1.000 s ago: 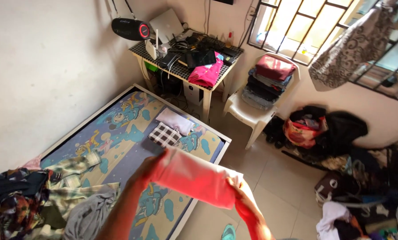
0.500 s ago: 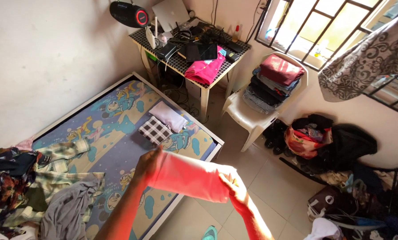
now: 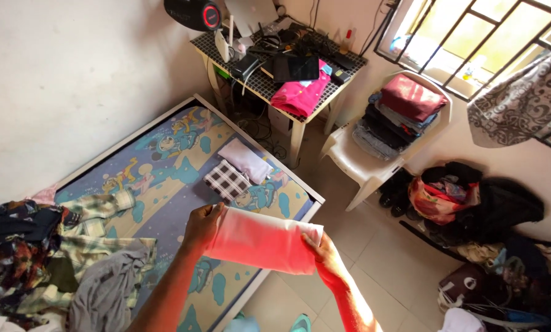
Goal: Folding items of clothing and stacking them on a chair.
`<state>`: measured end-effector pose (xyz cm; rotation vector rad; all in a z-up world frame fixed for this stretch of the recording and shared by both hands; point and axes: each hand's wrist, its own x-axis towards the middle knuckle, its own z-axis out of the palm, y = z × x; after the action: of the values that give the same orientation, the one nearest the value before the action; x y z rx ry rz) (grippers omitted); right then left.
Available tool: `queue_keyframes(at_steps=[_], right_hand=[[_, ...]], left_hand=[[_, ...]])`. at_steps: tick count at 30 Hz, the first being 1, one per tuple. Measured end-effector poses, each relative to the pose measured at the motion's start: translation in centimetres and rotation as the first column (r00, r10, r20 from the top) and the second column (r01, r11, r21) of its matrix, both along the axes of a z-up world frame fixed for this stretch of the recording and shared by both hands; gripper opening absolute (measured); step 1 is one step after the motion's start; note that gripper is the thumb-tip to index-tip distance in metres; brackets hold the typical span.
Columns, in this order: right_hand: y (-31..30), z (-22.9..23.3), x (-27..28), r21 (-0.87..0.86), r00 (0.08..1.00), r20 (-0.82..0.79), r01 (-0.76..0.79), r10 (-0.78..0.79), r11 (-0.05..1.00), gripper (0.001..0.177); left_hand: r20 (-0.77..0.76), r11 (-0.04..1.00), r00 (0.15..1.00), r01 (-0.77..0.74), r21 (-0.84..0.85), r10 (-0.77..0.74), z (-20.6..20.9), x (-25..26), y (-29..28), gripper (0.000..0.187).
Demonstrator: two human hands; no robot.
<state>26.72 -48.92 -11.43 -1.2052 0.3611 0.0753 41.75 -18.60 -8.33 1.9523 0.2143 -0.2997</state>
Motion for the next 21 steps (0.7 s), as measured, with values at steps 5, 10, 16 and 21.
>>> queue_keyframes(at_steps=[5,10,16,21], right_hand=[[3.8,0.8,4.2,0.145,0.999,-0.033,0.012,-0.008,0.989,0.042],[6.9,-3.1,7.9,0.154,0.993,-0.09,0.085,-0.072,0.984,0.046],[10.2,-5.1,11.4,0.163,0.966,-0.217,0.179,-0.142,0.97,0.044],[9.7,-5.8,14.8,0.214,0.952,-0.285,0.177,-0.112,0.961,0.044]], left_hand=[[0.027,0.996,0.997,0.076,-0.054,-0.075,0.4,4.1,3.8,0.043],[0.066,0.967,0.966,0.251,-0.032,-0.249,-0.2,6.8,6.9,0.057],[0.057,0.97,0.97,0.235,0.06,-0.238,0.0,12.5,6.9,0.059],[0.057,0.968,0.968,0.241,0.063,-0.245,-2.6,16.0,6.7,0.058]])
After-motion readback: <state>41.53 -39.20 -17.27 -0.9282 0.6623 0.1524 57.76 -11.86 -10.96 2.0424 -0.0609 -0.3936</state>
